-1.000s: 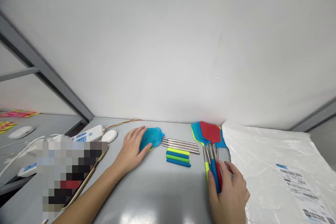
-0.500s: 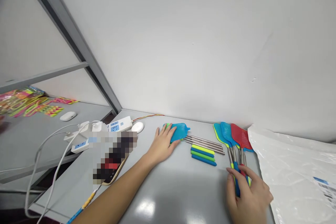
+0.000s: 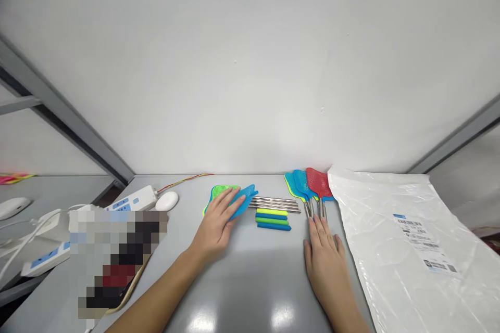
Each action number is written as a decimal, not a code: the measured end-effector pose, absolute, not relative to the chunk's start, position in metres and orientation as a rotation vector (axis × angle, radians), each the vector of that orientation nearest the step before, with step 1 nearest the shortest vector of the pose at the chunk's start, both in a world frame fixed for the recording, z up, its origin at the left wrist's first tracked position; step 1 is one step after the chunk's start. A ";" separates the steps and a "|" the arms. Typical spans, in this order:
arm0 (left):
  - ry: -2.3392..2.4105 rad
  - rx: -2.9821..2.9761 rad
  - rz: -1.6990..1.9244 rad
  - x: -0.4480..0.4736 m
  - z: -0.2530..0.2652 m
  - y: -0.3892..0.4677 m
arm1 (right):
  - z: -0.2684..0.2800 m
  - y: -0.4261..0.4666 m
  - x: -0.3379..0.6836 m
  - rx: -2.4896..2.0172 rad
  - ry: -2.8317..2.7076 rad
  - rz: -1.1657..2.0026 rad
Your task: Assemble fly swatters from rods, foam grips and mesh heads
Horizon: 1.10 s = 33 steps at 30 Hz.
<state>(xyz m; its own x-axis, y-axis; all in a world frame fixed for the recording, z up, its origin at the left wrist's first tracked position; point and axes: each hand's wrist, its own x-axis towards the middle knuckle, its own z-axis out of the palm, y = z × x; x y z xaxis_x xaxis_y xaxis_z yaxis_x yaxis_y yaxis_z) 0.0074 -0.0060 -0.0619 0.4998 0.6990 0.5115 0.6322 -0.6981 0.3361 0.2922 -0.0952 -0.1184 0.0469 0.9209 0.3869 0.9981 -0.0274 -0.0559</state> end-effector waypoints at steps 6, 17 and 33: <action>0.990 2.822 0.891 0.021 -0.056 -0.023 | -0.104 -0.096 0.293 -1.999 -1.967 -0.350; 0.946 2.769 0.611 0.016 -0.029 -0.034 | -0.024 -0.045 0.286 -1.768 -2.209 -0.078; 0.992 2.672 0.393 0.026 -0.053 -0.028 | -0.039 0.059 0.262 -1.629 -2.585 0.207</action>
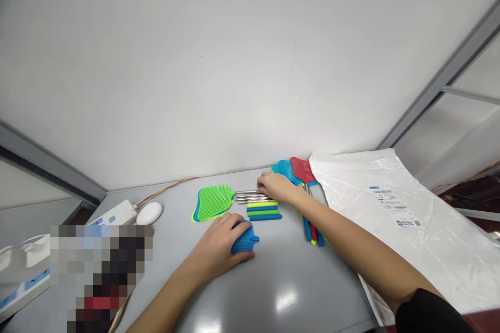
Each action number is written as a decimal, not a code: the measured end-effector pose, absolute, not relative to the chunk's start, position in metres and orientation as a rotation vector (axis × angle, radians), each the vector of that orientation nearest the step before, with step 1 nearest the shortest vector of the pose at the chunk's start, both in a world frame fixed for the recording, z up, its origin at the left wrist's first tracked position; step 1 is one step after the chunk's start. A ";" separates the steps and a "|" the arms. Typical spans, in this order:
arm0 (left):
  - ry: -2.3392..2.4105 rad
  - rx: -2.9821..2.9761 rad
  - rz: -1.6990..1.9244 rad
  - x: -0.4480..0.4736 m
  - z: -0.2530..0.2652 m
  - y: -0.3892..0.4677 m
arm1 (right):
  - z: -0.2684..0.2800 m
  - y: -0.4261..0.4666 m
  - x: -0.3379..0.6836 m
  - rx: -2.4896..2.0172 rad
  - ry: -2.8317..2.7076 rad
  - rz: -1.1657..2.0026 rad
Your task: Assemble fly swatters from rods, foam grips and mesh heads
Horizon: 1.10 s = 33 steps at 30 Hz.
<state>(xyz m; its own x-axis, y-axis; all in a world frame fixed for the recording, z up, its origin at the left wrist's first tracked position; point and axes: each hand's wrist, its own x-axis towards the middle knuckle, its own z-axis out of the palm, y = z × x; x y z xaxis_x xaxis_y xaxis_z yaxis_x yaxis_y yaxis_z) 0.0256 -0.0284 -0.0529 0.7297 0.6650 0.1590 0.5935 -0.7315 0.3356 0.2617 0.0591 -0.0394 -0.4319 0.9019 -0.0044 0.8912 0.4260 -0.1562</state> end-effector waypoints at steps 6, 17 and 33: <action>1.142 2.626 0.305 0.019 -0.060 -0.021 | -0.044 0.063 0.260 -1.557 -2.635 0.214; 1.247 2.621 0.256 0.012 -0.052 -0.018 | -0.028 0.063 0.248 -1.674 -2.527 -0.020; 0.885 1.557 1.122 0.036 -0.054 -0.034 | -0.042 -0.053 0.214 -1.118 -2.154 0.488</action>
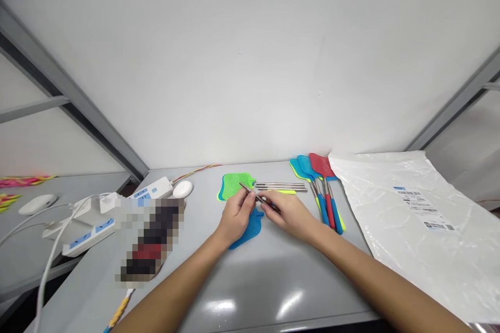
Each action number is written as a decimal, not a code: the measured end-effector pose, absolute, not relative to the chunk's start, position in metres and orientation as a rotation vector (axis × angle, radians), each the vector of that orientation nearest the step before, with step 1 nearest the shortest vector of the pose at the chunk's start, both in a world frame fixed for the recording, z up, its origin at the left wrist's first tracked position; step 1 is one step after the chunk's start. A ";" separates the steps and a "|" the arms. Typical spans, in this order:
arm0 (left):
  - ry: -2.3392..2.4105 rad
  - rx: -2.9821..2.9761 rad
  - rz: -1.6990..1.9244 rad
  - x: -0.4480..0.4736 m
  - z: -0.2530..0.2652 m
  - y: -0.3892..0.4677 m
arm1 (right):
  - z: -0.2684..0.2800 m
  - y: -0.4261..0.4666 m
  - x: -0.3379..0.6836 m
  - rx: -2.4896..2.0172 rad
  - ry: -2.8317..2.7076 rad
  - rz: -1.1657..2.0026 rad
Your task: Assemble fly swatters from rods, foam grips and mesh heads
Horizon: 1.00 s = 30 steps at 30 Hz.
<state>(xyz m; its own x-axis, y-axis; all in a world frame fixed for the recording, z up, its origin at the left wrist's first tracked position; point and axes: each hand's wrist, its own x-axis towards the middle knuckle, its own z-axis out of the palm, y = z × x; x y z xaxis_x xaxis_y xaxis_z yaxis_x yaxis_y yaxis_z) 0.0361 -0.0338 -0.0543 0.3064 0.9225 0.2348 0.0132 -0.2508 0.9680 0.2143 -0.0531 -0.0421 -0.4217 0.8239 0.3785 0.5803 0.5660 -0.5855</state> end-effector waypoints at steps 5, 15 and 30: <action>0.793 1.172 1.155 0.047 -0.060 -0.029 | -0.047 -0.057 0.203 -1.122 -2.192 0.558; 0.873 0.977 1.565 0.021 -0.055 -0.004 | -0.064 -0.053 0.257 -1.376 -2.336 -0.075; 0.941 0.912 1.599 0.028 -0.066 -0.005 | -0.090 -0.053 0.249 -1.475 -2.495 -0.464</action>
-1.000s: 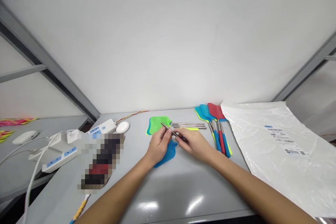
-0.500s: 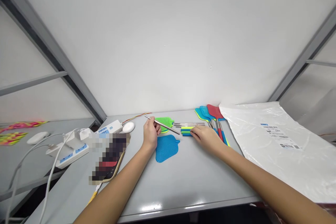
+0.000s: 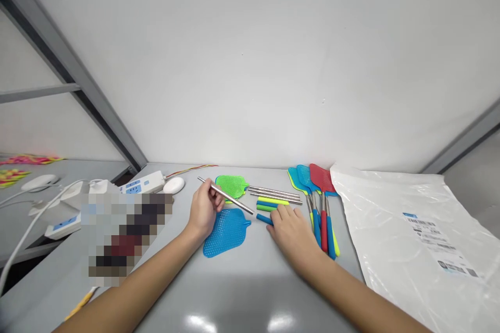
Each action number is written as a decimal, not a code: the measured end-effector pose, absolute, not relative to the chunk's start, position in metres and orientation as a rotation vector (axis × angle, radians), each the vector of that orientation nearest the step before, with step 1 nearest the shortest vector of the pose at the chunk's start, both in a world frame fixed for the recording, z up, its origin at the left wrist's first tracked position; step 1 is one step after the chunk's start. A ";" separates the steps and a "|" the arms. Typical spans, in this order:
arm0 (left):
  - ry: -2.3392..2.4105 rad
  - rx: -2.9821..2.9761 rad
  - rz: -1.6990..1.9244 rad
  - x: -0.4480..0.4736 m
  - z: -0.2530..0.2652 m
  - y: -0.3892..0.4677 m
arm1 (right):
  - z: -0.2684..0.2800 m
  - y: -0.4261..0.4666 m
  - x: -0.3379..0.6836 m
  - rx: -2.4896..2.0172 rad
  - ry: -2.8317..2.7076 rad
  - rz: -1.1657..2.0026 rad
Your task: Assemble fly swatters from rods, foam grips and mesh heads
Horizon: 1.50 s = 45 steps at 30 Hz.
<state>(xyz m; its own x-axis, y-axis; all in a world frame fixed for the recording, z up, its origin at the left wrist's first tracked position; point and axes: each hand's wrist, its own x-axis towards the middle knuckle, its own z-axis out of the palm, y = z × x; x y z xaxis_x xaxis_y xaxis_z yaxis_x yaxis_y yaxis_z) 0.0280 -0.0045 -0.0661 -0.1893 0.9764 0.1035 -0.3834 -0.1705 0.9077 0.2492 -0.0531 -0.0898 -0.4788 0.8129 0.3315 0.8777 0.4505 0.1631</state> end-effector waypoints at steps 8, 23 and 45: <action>0.922 0.900 1.740 0.024 -0.058 -0.002 | -0.107 -0.056 0.246 -1.350 -2.527 -0.466; 0.898 0.868 1.808 0.028 -0.063 -0.006 | -0.077 -0.073 0.223 -1.237 -1.983 0.942; 0.890 1.031 1.878 0.045 -0.030 -0.038 | -0.077 -0.075 0.221 -1.285 -2.062 0.952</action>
<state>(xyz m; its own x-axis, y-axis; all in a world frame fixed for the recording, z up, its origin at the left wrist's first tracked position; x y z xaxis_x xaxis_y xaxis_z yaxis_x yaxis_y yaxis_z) 0.0451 -0.0376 -0.0299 -0.3492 0.8792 0.3241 -0.3059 -0.4338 0.8475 0.2214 -0.0754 -0.0772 -0.4103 0.9095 0.0666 0.5390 0.3007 -0.7868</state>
